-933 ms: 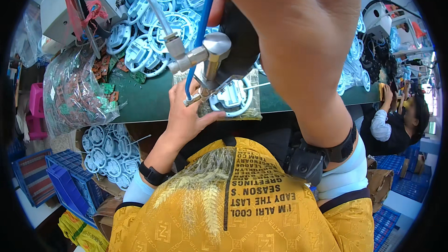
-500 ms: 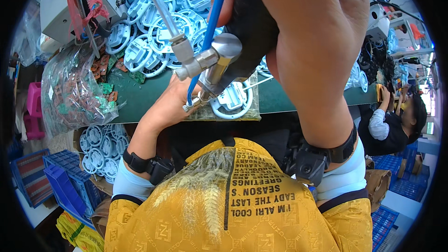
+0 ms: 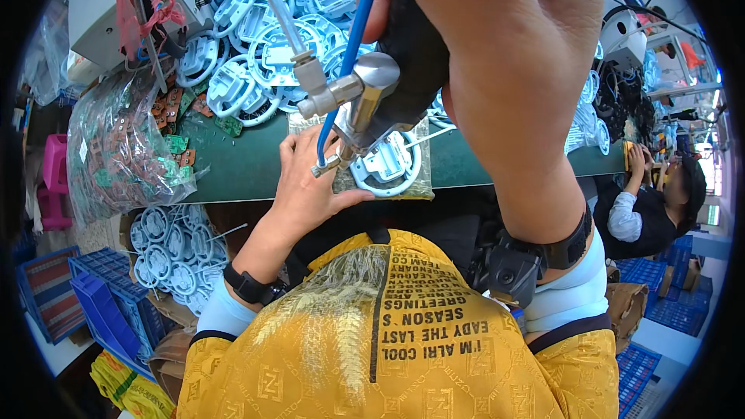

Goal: Assembling and finishing plastic circular parts using a hand-held pneumatic tool and cleaning them.

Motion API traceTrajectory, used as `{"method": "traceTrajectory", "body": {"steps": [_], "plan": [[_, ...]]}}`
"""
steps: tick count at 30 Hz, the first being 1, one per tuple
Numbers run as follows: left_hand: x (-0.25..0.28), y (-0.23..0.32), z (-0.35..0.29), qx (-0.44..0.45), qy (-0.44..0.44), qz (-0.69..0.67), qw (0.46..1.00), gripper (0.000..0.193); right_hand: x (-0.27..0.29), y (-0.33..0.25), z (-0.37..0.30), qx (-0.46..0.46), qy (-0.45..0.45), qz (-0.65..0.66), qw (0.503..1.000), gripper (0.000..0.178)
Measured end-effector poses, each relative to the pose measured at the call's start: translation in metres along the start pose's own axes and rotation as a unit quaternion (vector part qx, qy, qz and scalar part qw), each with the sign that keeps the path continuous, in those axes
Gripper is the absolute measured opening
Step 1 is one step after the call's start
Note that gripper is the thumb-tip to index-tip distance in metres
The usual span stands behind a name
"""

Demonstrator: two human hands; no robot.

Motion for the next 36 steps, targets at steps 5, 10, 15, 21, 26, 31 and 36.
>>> {"method": "traceTrajectory", "body": {"steps": [5, 10, 15, 21, 26, 31, 36], "plan": [[-0.005, 0.001, 0.002, 0.009, -0.009, 0.010, 1.000, 0.083, 0.007, 0.002, 0.004, -0.036, -0.064, 0.081, 0.994, 0.039], [-0.004, 0.000, 0.003, 0.018, -0.016, 0.012, 1.000, 0.082, 0.010, 0.014, 0.000, -0.010, -0.086, 0.066, 0.994, 0.038], [-0.006, 0.003, 0.008, 0.001, -0.026, 0.011, 1.000, 0.081, 0.018, 0.009, 0.000, -0.104, -0.051, 0.100, 0.988, 0.033], [-0.006, 0.000, 0.004, 0.027, -0.052, 0.023, 0.998, 0.083, 0.046, 0.030, 0.019, 0.111, -0.177, 0.102, 0.973, 0.021], [-0.006, 0.015, 0.024, -0.025, -0.015, -0.003, 1.000, 0.088, 0.066, -0.017, 0.036, 0.063, 0.013, 0.058, 0.996, 0.025], [-0.027, 0.016, 0.050, -0.009, -0.080, 0.037, 0.996, 0.083, 0.071, 0.020, 0.040, 0.044, -0.011, 0.028, 0.999, 0.015], [-0.025, 0.019, 0.063, 0.041, -0.156, 0.028, 0.986, 0.078, 0.075, 0.039, 0.047, 0.042, -0.064, 0.041, 0.996, 0.010]]}}
Point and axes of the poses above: each hand's wrist, its own z-axis towards the middle knuckle, its own x-axis out of the back of the hand, y = z × x, the point moved 3 cm from there along z, towards the middle knuckle, and after that the axes turned 5 degrees about -z, right-handed, at the moved point
